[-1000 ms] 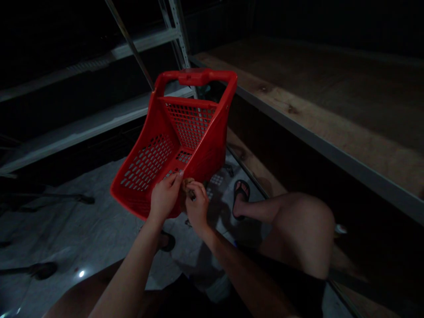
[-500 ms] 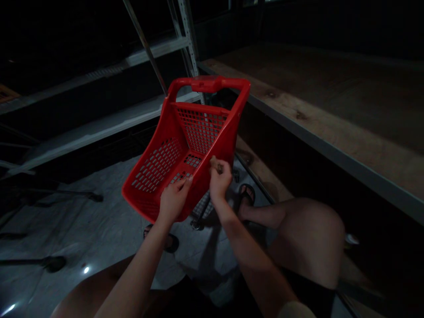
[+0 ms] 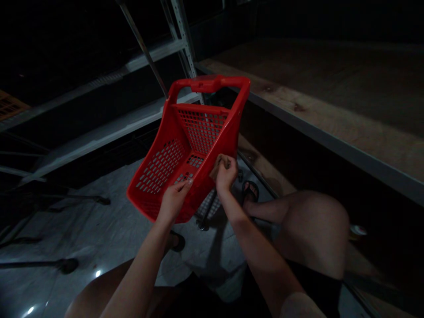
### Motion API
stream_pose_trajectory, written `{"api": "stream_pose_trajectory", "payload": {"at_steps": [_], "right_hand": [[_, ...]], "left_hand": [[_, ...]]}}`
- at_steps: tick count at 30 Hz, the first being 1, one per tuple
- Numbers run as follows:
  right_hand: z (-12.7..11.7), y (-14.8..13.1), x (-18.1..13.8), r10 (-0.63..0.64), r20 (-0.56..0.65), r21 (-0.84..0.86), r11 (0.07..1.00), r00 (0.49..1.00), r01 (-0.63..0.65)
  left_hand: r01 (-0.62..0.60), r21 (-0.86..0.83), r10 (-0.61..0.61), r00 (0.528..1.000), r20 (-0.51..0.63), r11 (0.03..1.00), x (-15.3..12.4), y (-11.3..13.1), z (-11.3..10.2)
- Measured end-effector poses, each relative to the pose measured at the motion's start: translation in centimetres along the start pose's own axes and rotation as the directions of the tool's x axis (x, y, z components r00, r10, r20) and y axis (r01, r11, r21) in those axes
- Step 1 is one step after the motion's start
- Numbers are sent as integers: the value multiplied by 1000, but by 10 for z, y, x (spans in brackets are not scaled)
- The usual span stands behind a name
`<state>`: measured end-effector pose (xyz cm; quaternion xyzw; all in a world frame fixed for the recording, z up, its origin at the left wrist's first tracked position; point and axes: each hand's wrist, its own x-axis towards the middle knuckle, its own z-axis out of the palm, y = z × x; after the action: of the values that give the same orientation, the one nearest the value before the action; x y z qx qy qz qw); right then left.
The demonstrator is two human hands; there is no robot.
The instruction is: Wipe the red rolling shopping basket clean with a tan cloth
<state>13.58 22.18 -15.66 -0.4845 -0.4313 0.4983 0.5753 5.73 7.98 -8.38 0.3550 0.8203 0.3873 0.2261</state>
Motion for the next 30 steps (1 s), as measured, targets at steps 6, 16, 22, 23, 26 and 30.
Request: {"api": "stream_pose_trajectory", "payload": {"at_steps": [6,16,22,23,26,30], "right_hand": [[-3,-3,-1,-54,-23,-4,999,998,54],[-36,29,-109,152,164,64,984,975,-164],[12,37,55,157,-218,45,988,963,-150],[15,37,76,149,-238,25,989,960,-148],[14,34,94,119,-234,-8,992,965,-124],[-3,41,17,55,-71,-82,995,996,-61]], "left_hand": [[12,28,-12,1000,-10,1000,-9,19,17],[48,-234,-50,999,-1,971,-3,14,21],[50,-252,-50,999,7,966,-10,13,17],[42,-233,-42,999,6,972,-10,13,18],[24,-184,-28,999,-21,983,-9,16,22],[-14,-56,9,997,-78,998,-1,26,34]]}}
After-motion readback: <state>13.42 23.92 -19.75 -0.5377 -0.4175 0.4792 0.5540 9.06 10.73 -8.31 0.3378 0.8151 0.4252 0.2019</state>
